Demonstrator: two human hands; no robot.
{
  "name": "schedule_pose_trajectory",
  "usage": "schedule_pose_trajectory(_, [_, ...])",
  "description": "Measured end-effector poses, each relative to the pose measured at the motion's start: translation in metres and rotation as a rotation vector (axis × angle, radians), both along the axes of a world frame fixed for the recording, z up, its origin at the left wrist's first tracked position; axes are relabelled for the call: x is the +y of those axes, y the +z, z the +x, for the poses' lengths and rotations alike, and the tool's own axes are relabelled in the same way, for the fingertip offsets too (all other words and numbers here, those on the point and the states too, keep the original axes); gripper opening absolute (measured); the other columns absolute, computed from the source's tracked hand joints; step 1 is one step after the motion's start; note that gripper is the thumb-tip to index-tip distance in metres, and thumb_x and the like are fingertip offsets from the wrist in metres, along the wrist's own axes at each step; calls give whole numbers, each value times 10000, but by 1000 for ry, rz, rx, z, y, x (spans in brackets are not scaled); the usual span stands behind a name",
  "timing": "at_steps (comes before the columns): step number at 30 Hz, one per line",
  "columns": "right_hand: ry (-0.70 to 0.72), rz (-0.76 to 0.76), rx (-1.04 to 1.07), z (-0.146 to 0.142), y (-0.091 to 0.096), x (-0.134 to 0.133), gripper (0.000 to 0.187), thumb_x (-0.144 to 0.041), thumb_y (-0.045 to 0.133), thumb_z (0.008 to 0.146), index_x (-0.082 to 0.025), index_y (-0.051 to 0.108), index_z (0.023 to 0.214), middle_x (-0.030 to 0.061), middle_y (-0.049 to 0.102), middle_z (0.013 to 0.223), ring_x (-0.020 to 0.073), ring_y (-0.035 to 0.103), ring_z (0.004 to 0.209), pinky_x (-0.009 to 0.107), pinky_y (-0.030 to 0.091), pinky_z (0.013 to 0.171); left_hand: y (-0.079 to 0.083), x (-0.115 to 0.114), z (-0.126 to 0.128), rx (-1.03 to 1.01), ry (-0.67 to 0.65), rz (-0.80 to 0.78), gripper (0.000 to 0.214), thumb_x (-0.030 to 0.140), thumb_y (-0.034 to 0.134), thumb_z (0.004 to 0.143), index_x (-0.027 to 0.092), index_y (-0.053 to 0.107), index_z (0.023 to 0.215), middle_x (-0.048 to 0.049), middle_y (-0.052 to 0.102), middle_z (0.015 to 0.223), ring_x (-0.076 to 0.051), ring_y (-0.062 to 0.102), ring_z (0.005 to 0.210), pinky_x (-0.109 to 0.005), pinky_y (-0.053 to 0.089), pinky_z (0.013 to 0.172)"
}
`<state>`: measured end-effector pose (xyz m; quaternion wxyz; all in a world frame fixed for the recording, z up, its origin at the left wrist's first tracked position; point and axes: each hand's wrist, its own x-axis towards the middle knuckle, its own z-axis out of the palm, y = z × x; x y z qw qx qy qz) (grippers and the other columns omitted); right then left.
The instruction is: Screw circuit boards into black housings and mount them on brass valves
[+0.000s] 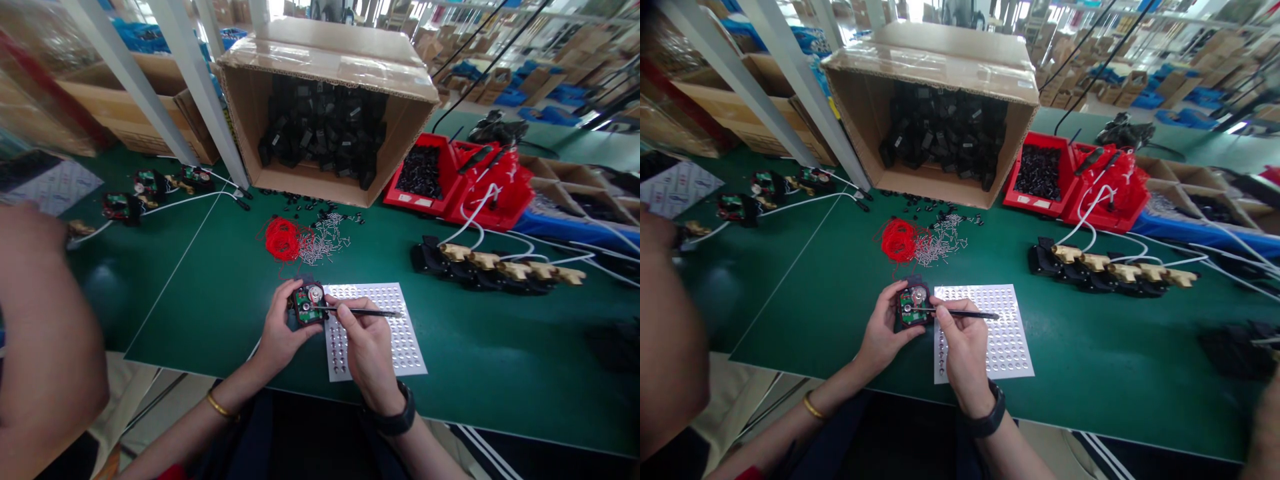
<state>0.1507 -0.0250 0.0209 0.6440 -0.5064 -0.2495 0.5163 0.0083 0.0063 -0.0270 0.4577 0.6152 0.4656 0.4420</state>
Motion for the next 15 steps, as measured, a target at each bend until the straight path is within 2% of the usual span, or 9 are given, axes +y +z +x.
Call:
schedule_pose_trajectory(4, [3,13,-51,0,-2,1,100,-262,688,764,-188,626,787,47,712,906,205,644,878,355,464,838,4,1,0,18,-2,41,717,309,764,652,251,420,1278,-111,354,1386,-326,353,1290,-496,307,1071])
schedule_pose_trajectory(7, [-3,14,-56,1,-4,3,99,-259,682,771,-189,620,802,48,707,920,202,644,865,353,471,820,4,1,-1,21,-21,98,695,281,710,721,252,354,1317,-124,264,1440,-316,310,1319,-504,308,1069])
schedule_pose_trajectory(11, [-1,9,-107,1,-4,8,118,-271,672,777,-176,621,824,53,698,906,202,643,843,361,478,804,1,4,-3,-6,-93,249,604,191,643,785,256,314,1287,-128,349,1373,-282,372,1284,-526,331,1046])
schedule_pose_trajectory(15, [3,22,-266,-2,-3,6,93,-275,629,810,-182,629,822,57,687,893,210,643,864,364,485,808,5,8,-7,126,-116,345,479,182,620,802,252,373,1205,-116,365,1340,-273,385,1266,-518,364,1023])
